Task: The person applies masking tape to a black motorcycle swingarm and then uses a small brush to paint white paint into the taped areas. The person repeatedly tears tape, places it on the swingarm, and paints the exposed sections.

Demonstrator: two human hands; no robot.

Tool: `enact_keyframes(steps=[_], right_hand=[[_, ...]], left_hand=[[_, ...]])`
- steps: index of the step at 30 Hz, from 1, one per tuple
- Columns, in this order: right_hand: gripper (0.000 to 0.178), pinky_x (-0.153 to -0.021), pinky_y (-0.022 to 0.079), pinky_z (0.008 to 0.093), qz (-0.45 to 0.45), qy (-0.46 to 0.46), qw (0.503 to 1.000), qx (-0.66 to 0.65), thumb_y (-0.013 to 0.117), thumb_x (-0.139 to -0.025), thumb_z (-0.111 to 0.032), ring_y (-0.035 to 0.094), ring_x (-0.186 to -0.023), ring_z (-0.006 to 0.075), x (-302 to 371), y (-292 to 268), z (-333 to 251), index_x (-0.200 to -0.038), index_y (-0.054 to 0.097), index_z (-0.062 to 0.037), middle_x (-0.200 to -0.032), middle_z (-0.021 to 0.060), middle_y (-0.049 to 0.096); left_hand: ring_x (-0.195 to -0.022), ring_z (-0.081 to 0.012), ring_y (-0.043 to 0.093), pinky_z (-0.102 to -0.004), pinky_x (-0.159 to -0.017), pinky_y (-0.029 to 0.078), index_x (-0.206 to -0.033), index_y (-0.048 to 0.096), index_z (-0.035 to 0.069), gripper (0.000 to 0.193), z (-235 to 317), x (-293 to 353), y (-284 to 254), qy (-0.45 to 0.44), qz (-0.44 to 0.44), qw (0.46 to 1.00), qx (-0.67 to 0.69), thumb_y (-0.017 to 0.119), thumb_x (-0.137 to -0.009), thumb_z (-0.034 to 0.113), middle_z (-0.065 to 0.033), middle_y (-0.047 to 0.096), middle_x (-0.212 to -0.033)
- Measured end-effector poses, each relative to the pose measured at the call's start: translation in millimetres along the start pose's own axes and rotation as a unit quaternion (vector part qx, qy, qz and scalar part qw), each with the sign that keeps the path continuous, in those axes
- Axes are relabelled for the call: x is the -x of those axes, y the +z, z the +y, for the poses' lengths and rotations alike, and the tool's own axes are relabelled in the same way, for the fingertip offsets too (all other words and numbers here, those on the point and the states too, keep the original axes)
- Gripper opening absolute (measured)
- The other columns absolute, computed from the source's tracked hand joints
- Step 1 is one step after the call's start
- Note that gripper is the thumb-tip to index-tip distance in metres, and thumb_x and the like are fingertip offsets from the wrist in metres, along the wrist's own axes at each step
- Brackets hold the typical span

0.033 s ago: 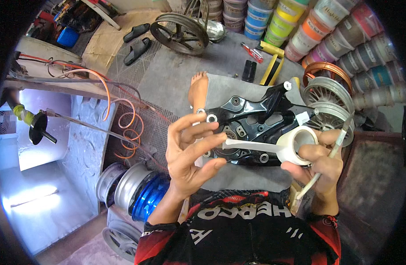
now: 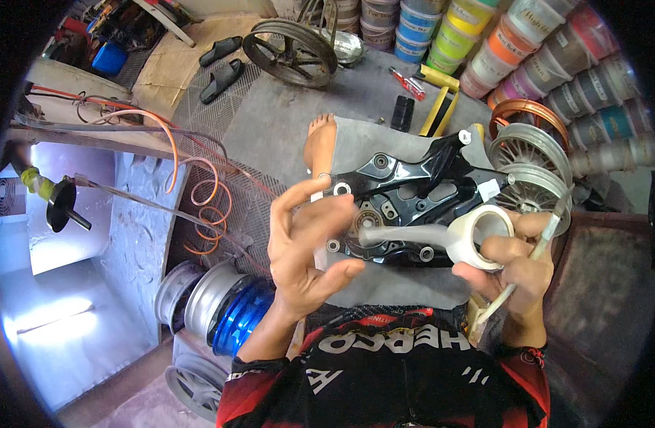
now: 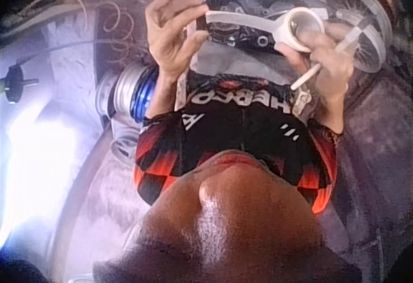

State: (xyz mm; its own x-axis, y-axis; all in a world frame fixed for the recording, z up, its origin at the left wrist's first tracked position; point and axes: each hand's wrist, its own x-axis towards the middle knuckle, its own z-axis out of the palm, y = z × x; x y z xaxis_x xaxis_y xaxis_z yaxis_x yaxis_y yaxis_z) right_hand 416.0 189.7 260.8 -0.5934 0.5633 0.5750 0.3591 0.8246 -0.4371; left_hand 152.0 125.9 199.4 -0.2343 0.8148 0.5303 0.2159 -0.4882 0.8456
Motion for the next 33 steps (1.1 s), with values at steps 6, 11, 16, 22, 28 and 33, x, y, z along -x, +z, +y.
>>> enact_keyframes(steps=[6, 11, 16, 22, 28, 33], right_hand=[[0.045, -0.078, 0.063, 0.0472, -0.031, -0.055, 0.997, -0.044, 0.095, -0.056, -0.007, 0.061, -0.082, 0.0293, 2, 6, -3, -0.068, 0.052, -0.0114, -0.088, 0.0017, 0.069], [0.051, -0.087, 0.064, 0.0502, -0.046, -0.031, 0.995, -0.085, 0.096, -0.064, -0.012, 0.059, -0.09, 0.0263, 26, 21, -14, -0.08, 0.048, -0.016, -0.096, -0.0003, 0.071], [0.047, -0.092, 0.063, 0.0477, -0.062, -0.016, 0.994, -0.092, 0.094, -0.066, -0.016, 0.06, -0.108, 0.0279, 43, 34, -20, -0.069, 0.047, -0.014, -0.096, -0.0009, 0.075], [0.049, -0.092, 0.062, 0.0457, -0.081, 0.001, 0.992, -0.093, 0.093, -0.067, -0.018, 0.061, -0.109, 0.027, 50, 41, -24, -0.067, 0.044, -0.0138, -0.087, -0.0023, 0.072], [0.045, -0.091, 0.062, 0.05, -0.073, -0.012, 0.994, -0.079, 0.091, -0.07, -0.015, 0.063, -0.105, 0.0276, 48, 49, -31, -0.081, 0.048, -0.0109, -0.085, 0.0003, 0.068], [0.034, -0.093, 0.06, 0.0574, -0.089, -0.03, 0.989, -0.111, 0.083, -0.077, -0.015, 0.064, -0.107, 0.0308, 49, 55, -33, -0.09, 0.052, -0.0119, -0.092, 0.0042, 0.067]], left_hand=[[-0.117, -0.0344, 0.065, -0.041, -0.095, 0.053, -0.134, 0.06, -0.007, 0.085, 11, -5, -6, 0.032, -0.105, 0.994, -0.018, 0.088, -0.077, 0.051, -0.024, 0.068, -0.124], [-0.09, -0.0275, 0.074, -0.0363, -0.076, 0.058, -0.108, 0.074, 0.0, 0.043, 28, 8, 15, 0.066, -0.188, 0.976, -0.087, 0.093, -0.072, 0.017, -0.0122, 0.075, -0.097], [-0.081, -0.0226, 0.073, -0.0334, -0.07, 0.056, -0.1, 0.077, 0.003, 0.031, 34, 21, 13, 0.034, -0.209, 0.972, -0.103, 0.09, -0.073, 0.011, -0.0081, 0.074, -0.089], [-0.076, -0.022, 0.071, -0.0339, -0.067, 0.055, -0.1, 0.077, 0.004, 0.03, 34, 33, 9, 0.001, -0.219, 0.968, -0.122, 0.089, -0.073, 0.008, -0.0075, 0.073, -0.087], [-0.073, -0.0229, 0.069, -0.034, -0.062, 0.053, -0.093, 0.075, 0.002, 0.02, 32, 50, 12, -0.037, -0.173, 0.976, -0.127, 0.083, -0.074, 0.003, -0.0079, 0.07, -0.083], [-0.074, -0.0262, 0.067, -0.0352, -0.066, 0.053, -0.091, 0.069, -0.001, 0.017, 30, 61, 17, -0.139, -0.141, 0.978, -0.063, 0.078, -0.077, 0.0, -0.012, 0.068, -0.085]])
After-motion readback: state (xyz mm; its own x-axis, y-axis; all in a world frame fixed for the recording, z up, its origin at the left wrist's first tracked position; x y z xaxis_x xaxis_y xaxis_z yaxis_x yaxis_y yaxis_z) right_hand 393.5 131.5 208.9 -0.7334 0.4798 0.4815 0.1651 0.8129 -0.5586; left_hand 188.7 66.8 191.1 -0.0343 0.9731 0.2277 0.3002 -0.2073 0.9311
